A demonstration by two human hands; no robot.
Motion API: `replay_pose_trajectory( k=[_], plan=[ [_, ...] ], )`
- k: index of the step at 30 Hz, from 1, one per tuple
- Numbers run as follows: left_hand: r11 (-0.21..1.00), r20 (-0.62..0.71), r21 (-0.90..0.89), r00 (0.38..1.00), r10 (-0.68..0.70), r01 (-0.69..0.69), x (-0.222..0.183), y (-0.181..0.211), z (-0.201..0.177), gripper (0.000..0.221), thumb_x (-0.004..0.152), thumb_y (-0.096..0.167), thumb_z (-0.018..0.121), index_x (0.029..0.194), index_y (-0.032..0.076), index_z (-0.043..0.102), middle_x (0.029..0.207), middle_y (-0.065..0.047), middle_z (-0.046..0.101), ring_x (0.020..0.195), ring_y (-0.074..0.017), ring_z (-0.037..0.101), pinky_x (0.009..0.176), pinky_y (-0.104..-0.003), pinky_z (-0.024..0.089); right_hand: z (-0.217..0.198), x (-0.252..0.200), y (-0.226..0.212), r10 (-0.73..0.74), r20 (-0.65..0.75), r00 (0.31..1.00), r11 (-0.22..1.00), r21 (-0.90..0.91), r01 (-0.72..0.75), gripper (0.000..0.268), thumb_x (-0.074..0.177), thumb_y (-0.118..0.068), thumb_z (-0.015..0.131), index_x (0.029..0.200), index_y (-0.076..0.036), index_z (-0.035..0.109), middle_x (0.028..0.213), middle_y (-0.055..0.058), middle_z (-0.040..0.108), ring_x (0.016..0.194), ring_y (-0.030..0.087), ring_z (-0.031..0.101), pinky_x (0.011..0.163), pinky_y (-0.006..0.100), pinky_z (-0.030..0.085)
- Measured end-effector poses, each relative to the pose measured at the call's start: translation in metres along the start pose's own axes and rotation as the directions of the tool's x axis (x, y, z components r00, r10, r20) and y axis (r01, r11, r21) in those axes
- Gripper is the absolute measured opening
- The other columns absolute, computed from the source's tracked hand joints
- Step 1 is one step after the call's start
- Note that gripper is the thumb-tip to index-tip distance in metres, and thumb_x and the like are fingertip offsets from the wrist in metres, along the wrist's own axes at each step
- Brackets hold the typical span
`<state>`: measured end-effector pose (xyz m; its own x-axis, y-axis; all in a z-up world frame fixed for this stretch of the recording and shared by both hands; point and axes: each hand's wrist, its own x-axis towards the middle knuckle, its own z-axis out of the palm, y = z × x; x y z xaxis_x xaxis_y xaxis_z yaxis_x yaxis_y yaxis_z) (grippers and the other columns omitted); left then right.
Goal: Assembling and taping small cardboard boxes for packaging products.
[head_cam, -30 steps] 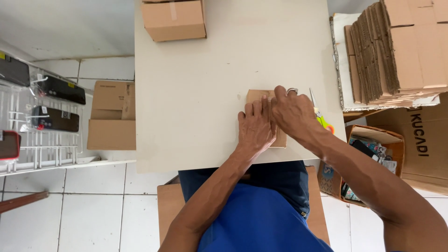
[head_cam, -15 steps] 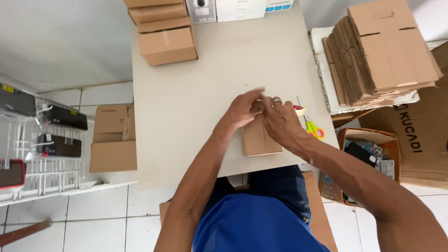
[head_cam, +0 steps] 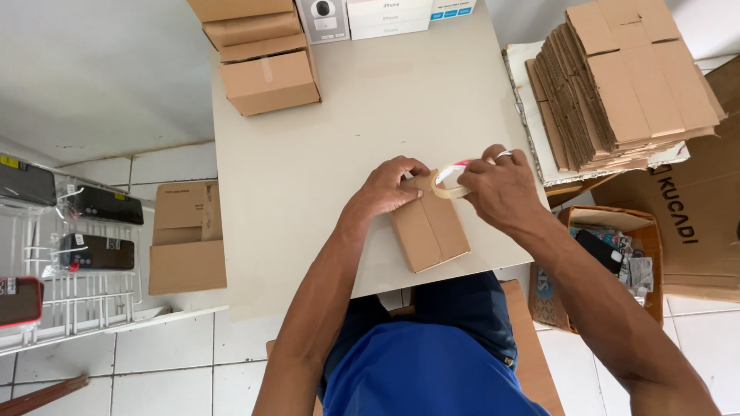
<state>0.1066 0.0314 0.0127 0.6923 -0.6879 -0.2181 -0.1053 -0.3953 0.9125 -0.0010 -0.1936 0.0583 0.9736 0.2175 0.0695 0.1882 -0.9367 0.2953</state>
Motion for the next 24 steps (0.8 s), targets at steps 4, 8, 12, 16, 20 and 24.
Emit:
replay_pose_trajectory(
  k=[4, 8, 12, 16, 20, 24],
  plan=[
    [1.000, 0.033, -0.006, 0.999, -0.026, 0.027, -0.007, 0.011, 0.001, 0.045, 0.082, 0.014, 0.074, 0.127, 0.019, 0.069, 0.124, -0.010, 0.064, 0.099, -0.0246, 0.065, 0.082, -0.039, 0.056, 0.011, 0.000, 0.000, 0.042, -0.023, 0.999, 0.998, -0.055, -0.043, 0.005, 0.085, -0.030, 0.072, 0.089, -0.027, 0.074, 0.093, -0.008, 0.073, 0.105, 0.020, 0.063, 0.085, 0.037, 0.041],
    [0.990, 0.127, -0.141, 0.992, 0.023, -0.004, -0.019, 0.032, -0.005, 0.043, 0.085, 0.004, 0.066, 0.127, 0.011, 0.067, 0.140, -0.019, 0.060, 0.132, -0.0378, 0.055, 0.109, -0.051, 0.043, -0.019, 0.010, -0.018, 0.061, 0.043, 0.997, 0.998, 0.010, -0.062, 0.015, 0.092, -0.012, 0.065, 0.100, -0.021, 0.074, 0.093, 0.003, 0.069, 0.085, 0.025, 0.074, 0.065, 0.034, 0.057],
    [0.979, 0.158, -0.203, 0.987, 0.036, -0.003, -0.014, 0.024, -0.008, 0.041, 0.083, 0.003, 0.067, 0.123, 0.006, 0.066, 0.140, -0.020, 0.061, 0.135, -0.0376, 0.053, 0.110, -0.050, 0.041, -0.060, 0.016, -0.022, 0.020, 0.117, 0.993, 0.963, 0.265, -0.051, 0.031, 0.090, -0.012, 0.072, 0.120, -0.013, 0.070, 0.109, 0.011, 0.056, 0.097, 0.038, 0.071, 0.070, 0.046, 0.064],
    [0.974, 0.162, -0.227, 0.987, 0.025, 0.013, -0.006, 0.002, -0.003, 0.042, 0.082, 0.005, 0.070, 0.124, 0.005, 0.067, 0.137, -0.021, 0.063, 0.131, -0.0364, 0.056, 0.107, -0.048, 0.044, -0.069, 0.012, -0.020, -0.007, 0.196, 0.981, 0.907, 0.414, -0.076, 0.049, 0.084, -0.031, 0.079, 0.125, -0.007, 0.069, 0.121, 0.016, 0.051, 0.110, 0.047, 0.066, 0.078, 0.054, 0.063],
    [0.981, 0.173, -0.192, 0.984, 0.030, 0.004, -0.001, -0.003, 0.001, 0.036, 0.084, 0.007, 0.072, 0.120, 0.008, 0.070, 0.138, -0.019, 0.062, 0.135, -0.0369, 0.052, 0.111, -0.050, 0.040, -0.024, 0.003, -0.018, -0.010, -0.114, 0.993, 0.932, 0.360, 0.050, 0.027, 0.089, -0.022, 0.076, 0.112, -0.007, 0.073, 0.117, 0.011, 0.051, 0.104, 0.040, 0.066, 0.075, 0.045, 0.061],
    [0.982, 0.209, -0.180, 0.973, 0.095, -0.057, -0.007, 0.013, -0.001, 0.035, 0.086, 0.006, 0.070, 0.121, 0.002, 0.069, 0.146, -0.024, 0.055, 0.142, -0.0462, 0.042, 0.117, -0.057, 0.032, -0.026, 0.001, -0.021, 0.059, -0.221, 0.973, 0.921, 0.389, 0.032, 0.026, 0.091, -0.024, 0.076, 0.111, -0.008, 0.073, 0.118, 0.010, 0.052, 0.101, 0.037, 0.065, 0.074, 0.043, 0.060]
  ],
)
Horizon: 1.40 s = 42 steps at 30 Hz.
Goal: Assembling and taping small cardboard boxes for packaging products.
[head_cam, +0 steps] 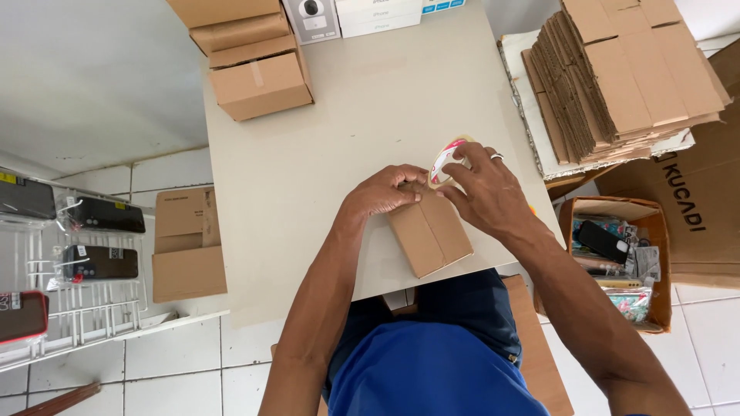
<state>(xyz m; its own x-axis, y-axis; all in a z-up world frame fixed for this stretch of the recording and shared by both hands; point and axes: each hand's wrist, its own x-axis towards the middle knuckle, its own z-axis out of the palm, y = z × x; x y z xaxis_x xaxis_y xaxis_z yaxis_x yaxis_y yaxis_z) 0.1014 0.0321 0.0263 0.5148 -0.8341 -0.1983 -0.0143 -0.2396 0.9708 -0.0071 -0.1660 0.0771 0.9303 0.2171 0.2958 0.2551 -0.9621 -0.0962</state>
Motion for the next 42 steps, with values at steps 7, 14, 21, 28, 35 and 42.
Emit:
replay_pose_trajectory(
  k=[7, 14, 21, 28, 35, 42],
  plan=[
    [0.993, 0.101, -0.110, 0.994, -0.038, 0.049, -0.007, 0.014, 0.001, 0.035, 0.085, 0.004, 0.069, 0.120, 0.009, 0.073, 0.152, -0.024, 0.050, 0.147, -0.0454, 0.036, 0.122, -0.054, 0.023, -0.001, -0.002, 0.015, 0.134, 0.082, 0.988, 0.959, 0.240, -0.150, 0.034, 0.086, -0.022, 0.079, 0.117, -0.010, 0.073, 0.125, 0.011, 0.057, 0.102, 0.039, 0.065, 0.079, 0.049, 0.057],
    [0.972, 0.089, -0.229, 0.996, -0.026, 0.046, -0.008, 0.011, 0.002, 0.036, 0.085, 0.000, 0.068, 0.119, 0.006, 0.074, 0.154, -0.028, 0.046, 0.148, -0.0469, 0.032, 0.124, -0.054, 0.018, -0.025, 0.001, -0.002, 0.347, 0.047, 0.937, 0.816, 0.477, -0.326, 0.074, 0.092, -0.037, 0.075, 0.149, 0.001, 0.046, 0.156, 0.028, 0.034, 0.127, 0.051, 0.054, 0.102, 0.058, 0.050],
    [0.921, -0.039, -0.389, 0.999, -0.007, -0.009, -0.013, -0.007, 0.010, 0.036, 0.082, -0.001, 0.071, 0.117, 0.004, 0.074, 0.153, -0.026, 0.047, 0.148, -0.0430, 0.035, 0.125, -0.049, 0.020, 0.014, -0.076, -0.022, 0.548, -0.066, 0.834, 0.760, 0.455, -0.463, 0.051, 0.094, -0.024, 0.073, 0.136, -0.002, 0.056, 0.135, 0.020, 0.050, 0.129, 0.048, 0.054, 0.102, 0.057, 0.048],
    [0.912, -0.144, -0.410, 0.989, -0.037, -0.026, -0.011, -0.020, 0.013, 0.036, 0.084, -0.002, 0.071, 0.119, 0.006, 0.074, 0.155, -0.024, 0.046, 0.149, -0.0415, 0.033, 0.125, -0.048, 0.019, 0.101, -0.125, 0.073, 0.708, 0.238, 0.665, 0.702, -0.130, -0.700, 0.042, 0.100, -0.020, 0.056, 0.140, -0.009, 0.060, 0.145, 0.020, 0.051, 0.123, 0.051, 0.057, 0.090, 0.062, 0.054],
    [0.866, -0.362, -0.480, 0.931, -0.046, -0.144, -0.010, -0.033, 0.026, 0.039, 0.083, 0.001, 0.075, 0.122, 0.002, 0.072, 0.152, -0.027, 0.046, 0.146, -0.0450, 0.036, 0.123, -0.049, 0.026, 0.114, -0.138, 0.076, 0.443, -0.246, 0.862, 0.891, 0.017, -0.453, 0.028, 0.097, -0.009, 0.070, 0.125, -0.010, 0.074, 0.131, 0.015, 0.055, 0.123, 0.038, 0.054, 0.098, 0.048, 0.048],
    [0.905, -0.544, -0.364, 0.839, -0.013, -0.222, 0.001, -0.023, 0.021, 0.039, 0.084, -0.002, 0.072, 0.122, 0.003, 0.072, 0.152, -0.027, 0.047, 0.144, -0.0454, 0.038, 0.122, -0.050, 0.028, 0.088, -0.126, 0.065, 0.639, 0.038, 0.768, 0.765, -0.131, -0.630, 0.029, 0.102, -0.024, 0.063, 0.129, -0.023, 0.073, 0.115, 0.010, 0.057, 0.109, 0.040, 0.060, 0.089, 0.049, 0.055]
  ],
)
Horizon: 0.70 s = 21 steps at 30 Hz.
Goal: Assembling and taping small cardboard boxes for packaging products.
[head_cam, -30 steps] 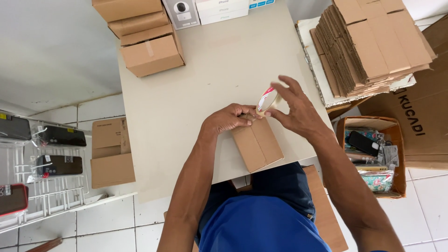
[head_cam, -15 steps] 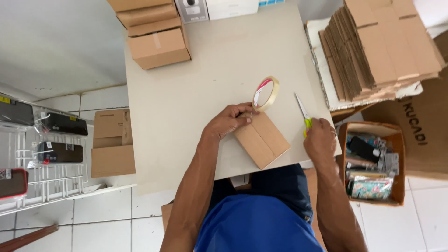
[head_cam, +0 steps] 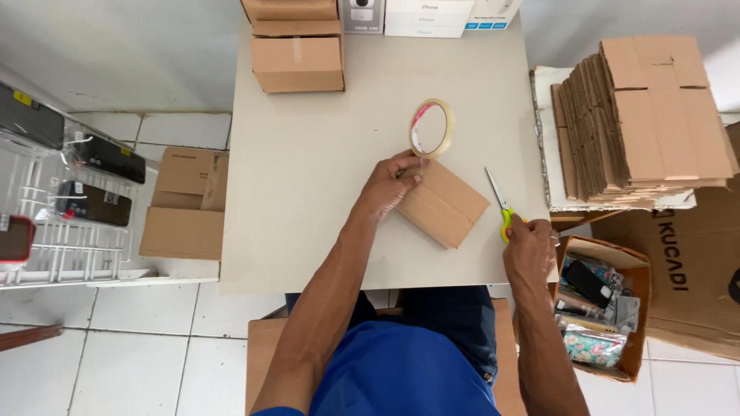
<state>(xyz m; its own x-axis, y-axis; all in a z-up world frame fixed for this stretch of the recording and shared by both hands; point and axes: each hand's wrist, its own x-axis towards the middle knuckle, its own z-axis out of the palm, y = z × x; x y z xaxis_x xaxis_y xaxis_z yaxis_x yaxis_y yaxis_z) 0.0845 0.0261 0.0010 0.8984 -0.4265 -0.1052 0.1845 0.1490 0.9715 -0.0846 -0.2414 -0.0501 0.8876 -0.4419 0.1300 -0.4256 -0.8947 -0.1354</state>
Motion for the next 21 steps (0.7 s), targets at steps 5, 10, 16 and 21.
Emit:
replay_pose_trajectory(
  k=[5, 10, 16, 21],
  plan=[
    [0.999, -0.149, 0.036, 0.988, 0.045, -0.040, -0.018, -0.003, -0.010, 0.039, 0.085, -0.002, 0.070, 0.123, 0.002, 0.071, 0.151, -0.023, 0.049, 0.144, -0.0419, 0.040, 0.121, -0.050, 0.030, 0.023, 0.018, 0.020, 0.016, 0.074, 0.997, 0.998, 0.062, -0.020, 0.040, 0.101, -0.022, 0.063, 0.140, -0.021, 0.068, 0.120, 0.012, 0.059, 0.102, 0.042, 0.068, 0.086, 0.054, 0.057],
    [0.997, -0.280, -0.080, 0.960, -0.003, -0.021, -0.044, -0.011, -0.016, 0.035, 0.087, -0.002, 0.069, 0.123, 0.001, 0.069, 0.153, -0.024, 0.046, 0.145, -0.0429, 0.039, 0.122, -0.050, 0.029, 0.023, 0.038, 0.036, -0.069, 0.117, 0.991, 0.997, 0.033, 0.066, 0.042, 0.094, -0.023, 0.076, 0.136, -0.018, 0.074, 0.107, 0.012, 0.067, 0.096, 0.037, 0.071, 0.078, 0.049, 0.059],
    [0.997, -0.286, -0.053, 0.956, -0.069, 0.056, -0.032, -0.018, -0.018, 0.027, 0.084, 0.003, 0.072, 0.110, 0.004, 0.076, 0.149, -0.020, 0.051, 0.139, -0.0398, 0.048, 0.117, -0.046, 0.037, -0.011, 0.053, 0.010, -0.060, 0.179, 0.982, 0.990, 0.139, 0.035, 0.042, 0.103, -0.026, 0.061, 0.142, -0.011, 0.065, 0.126, 0.016, 0.060, 0.114, 0.044, 0.063, 0.093, 0.056, 0.053],
    [0.997, -0.250, 0.004, 0.966, -0.072, 0.076, -0.034, -0.016, -0.022, 0.029, 0.082, 0.006, 0.074, 0.111, 0.005, 0.077, 0.147, -0.021, 0.053, 0.137, -0.0421, 0.049, 0.115, -0.047, 0.040, -0.024, 0.084, -0.068, -0.248, -0.117, 0.962, 0.704, 0.660, 0.262, 0.052, 0.094, 0.009, 0.069, 0.142, -0.009, 0.060, 0.136, 0.014, 0.055, 0.094, 0.038, 0.066, 0.076, 0.041, 0.058]
  ],
)
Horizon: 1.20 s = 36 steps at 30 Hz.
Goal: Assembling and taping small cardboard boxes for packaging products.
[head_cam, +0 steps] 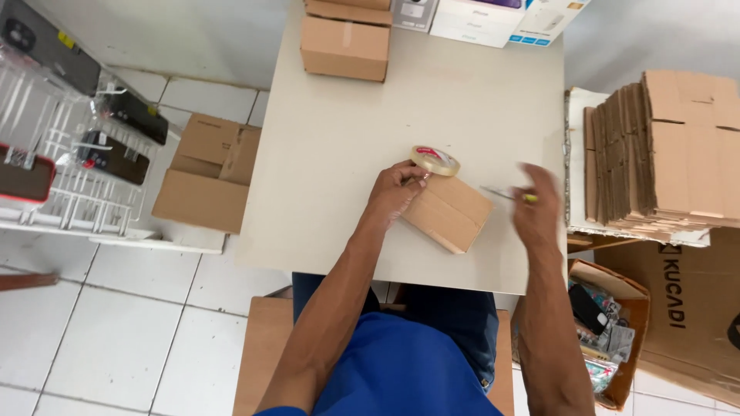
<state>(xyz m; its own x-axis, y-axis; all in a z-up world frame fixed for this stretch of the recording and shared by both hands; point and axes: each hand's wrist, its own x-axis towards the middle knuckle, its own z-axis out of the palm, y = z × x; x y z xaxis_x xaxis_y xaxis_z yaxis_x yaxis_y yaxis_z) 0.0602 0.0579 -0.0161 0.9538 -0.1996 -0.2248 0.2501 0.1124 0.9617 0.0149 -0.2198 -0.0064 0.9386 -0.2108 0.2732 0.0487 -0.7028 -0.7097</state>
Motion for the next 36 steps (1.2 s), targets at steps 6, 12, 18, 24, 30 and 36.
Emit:
replay_pose_trajectory(
  k=[6, 12, 18, 24, 30, 36],
  plan=[
    [0.999, 0.014, -0.009, 0.999, -0.034, 0.035, -0.011, 0.020, -0.002, 0.028, 0.084, 0.002, 0.072, 0.112, 0.000, 0.075, 0.149, -0.025, 0.050, 0.138, -0.0456, 0.047, 0.115, -0.048, 0.038, 0.057, 0.056, -0.035, -0.074, 0.599, 0.797, 0.972, 0.222, -0.076, 0.046, 0.090, -0.006, 0.067, 0.134, -0.018, 0.069, 0.140, 0.010, 0.062, 0.084, 0.025, 0.066, 0.067, 0.036, 0.056],
    [0.998, 0.012, 0.029, 0.998, -0.063, 0.063, -0.007, 0.021, -0.002, 0.022, 0.088, 0.001, 0.067, 0.108, 0.006, 0.075, 0.150, -0.018, 0.051, 0.140, -0.0402, 0.047, 0.117, -0.046, 0.038, 0.045, 0.088, -0.060, -0.023, 0.664, 0.747, 0.992, 0.110, -0.067, 0.028, 0.081, -0.008, 0.082, 0.109, -0.010, 0.079, 0.101, 0.013, 0.072, 0.077, 0.024, 0.063, 0.064, 0.037, 0.052],
    [0.997, 0.030, 0.053, 0.998, -0.063, 0.061, -0.006, 0.013, -0.005, 0.028, 0.088, 0.006, 0.070, 0.115, 0.012, 0.076, 0.153, -0.018, 0.046, 0.142, -0.0423, 0.042, 0.119, -0.048, 0.035, 0.023, 0.105, -0.160, 0.050, 0.748, 0.662, 0.760, -0.459, 0.461, 0.021, 0.093, -0.020, 0.070, 0.107, -0.031, 0.082, 0.105, 0.001, 0.069, 0.085, 0.025, 0.071, 0.076, 0.039, 0.059],
    [0.994, 0.066, 0.098, 0.997, -0.044, 0.037, -0.001, 0.004, -0.006, 0.031, 0.089, 0.007, 0.071, 0.118, 0.016, 0.075, 0.153, -0.017, 0.046, 0.143, -0.0424, 0.041, 0.120, -0.048, 0.034, 0.047, 0.106, -0.176, -0.060, 0.734, 0.676, 0.383, -0.609, 0.695, 0.024, 0.076, -0.009, 0.058, 0.057, -0.024, 0.060, 0.054, -0.011, 0.044, 0.044, 0.011, 0.051, 0.047, 0.029, 0.042],
    [0.981, 0.152, 0.192, 0.988, -0.040, 0.010, 0.008, 0.001, -0.005, 0.039, 0.092, 0.000, 0.065, 0.129, 0.013, 0.070, 0.155, -0.018, 0.044, 0.146, -0.0426, 0.036, 0.122, -0.049, 0.032, 0.058, 0.103, -0.171, -0.024, 0.734, 0.678, 0.394, -0.617, 0.682, 0.020, 0.073, -0.003, 0.062, 0.061, -0.017, 0.065, 0.056, -0.004, 0.055, 0.050, 0.018, 0.058, 0.053, 0.033, 0.041],
    [0.982, 0.303, 0.188, 0.951, -0.060, 0.002, 0.003, 0.048, -0.014, 0.045, 0.086, 0.001, 0.069, 0.130, 0.003, 0.066, 0.158, -0.025, 0.039, 0.147, -0.0497, 0.031, 0.122, -0.056, 0.026, 0.045, 0.101, -0.190, -0.010, 0.732, 0.681, 0.452, -0.605, 0.656, 0.023, 0.083, -0.005, 0.058, 0.064, -0.015, 0.065, 0.061, -0.003, 0.057, 0.056, 0.020, 0.063, 0.059, 0.034, 0.045]
  ],
)
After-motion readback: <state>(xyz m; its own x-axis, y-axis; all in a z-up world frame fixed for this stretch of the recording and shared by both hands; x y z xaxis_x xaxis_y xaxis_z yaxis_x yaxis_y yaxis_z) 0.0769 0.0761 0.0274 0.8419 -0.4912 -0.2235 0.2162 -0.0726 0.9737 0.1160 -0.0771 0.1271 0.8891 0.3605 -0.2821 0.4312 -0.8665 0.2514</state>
